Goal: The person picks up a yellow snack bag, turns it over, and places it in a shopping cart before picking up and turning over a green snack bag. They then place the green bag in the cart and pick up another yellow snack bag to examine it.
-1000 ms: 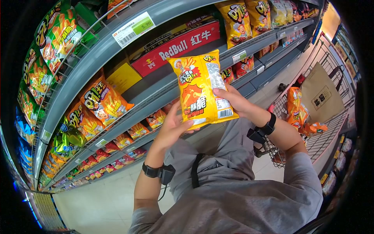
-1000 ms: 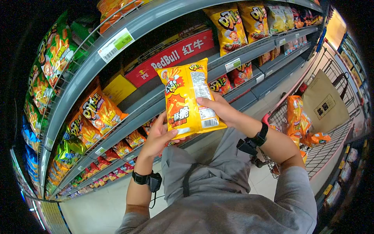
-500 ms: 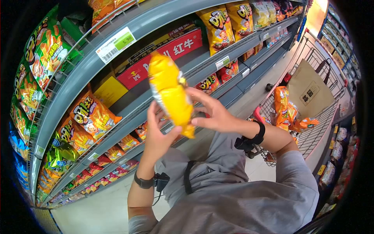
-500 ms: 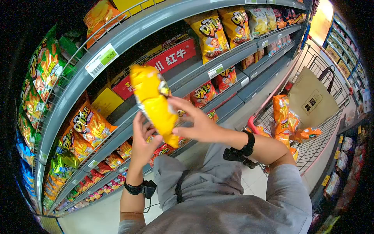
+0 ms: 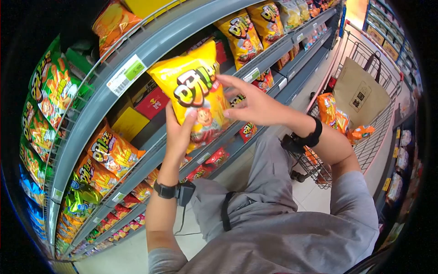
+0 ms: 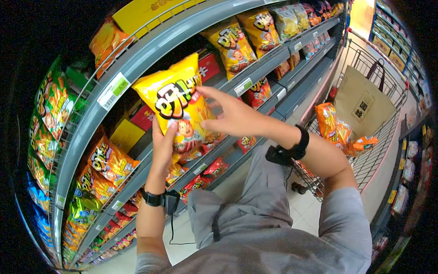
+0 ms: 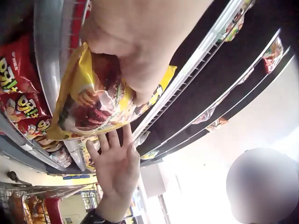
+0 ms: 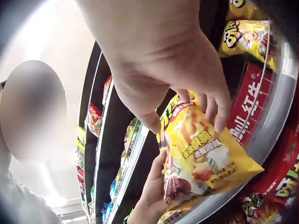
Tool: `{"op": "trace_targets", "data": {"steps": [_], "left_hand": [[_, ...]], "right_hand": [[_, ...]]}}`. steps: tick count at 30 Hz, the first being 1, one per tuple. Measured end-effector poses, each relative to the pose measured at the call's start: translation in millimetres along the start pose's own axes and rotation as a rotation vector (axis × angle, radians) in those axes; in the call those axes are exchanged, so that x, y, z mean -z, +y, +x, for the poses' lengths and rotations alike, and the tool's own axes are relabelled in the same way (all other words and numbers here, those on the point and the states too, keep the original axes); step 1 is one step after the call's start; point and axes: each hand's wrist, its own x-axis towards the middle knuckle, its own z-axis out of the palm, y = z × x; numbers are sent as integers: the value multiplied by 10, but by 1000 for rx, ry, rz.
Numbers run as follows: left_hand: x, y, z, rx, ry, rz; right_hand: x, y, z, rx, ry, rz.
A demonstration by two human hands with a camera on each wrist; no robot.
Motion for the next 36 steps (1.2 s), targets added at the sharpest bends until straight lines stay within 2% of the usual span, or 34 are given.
{"op": "trace_targets", "data": {"steps": [2,3,4,7,8,10,12,14,15,16,19,21,25,28,32,36], "left_hand": [[-93,68,220,-60,-9,53],[-97,-3,377,-129,-2,174],[-130,-43,511,-154,14,262],[-229,-57,828,-188,22,500],[-163,-258,1034,-185,-32,379],[-320,-100,1093,-212,-6,411],[-347,-294,1270,-205,-5,403],[-405,-364,1340,-207,17,491],[-508,-255,1278,-114,1,509],[-436,-480,1437,-113,-64,493],[-506,-520,1426,-43,11,493],[-530,-532,1465,-56,-5,405],[-623,-415,1446,-2,2,478],[-665,-524,1566,35,-40,356],[-713,-671,1690,-10,-8,453],[-781,-569,1624,36,-3,416]], "right_hand": [[85,-62,149,83,46,-43],[140,-61,235,110,65,-96],[176,32,351,195,91,-20],[303,340,637,322,284,-304],[336,367,687,337,333,-373],[392,475,789,324,354,-315],[432,598,852,360,396,-342],[469,749,901,313,411,-387],[484,796,898,251,396,-394],[483,849,894,190,378,-399],[438,1001,934,113,374,-418],[438,1067,929,107,367,-424],[467,1105,926,110,400,-420],[513,1078,923,82,450,-412],[614,1177,944,71,490,-430],[660,1208,913,90,464,-380]]}}
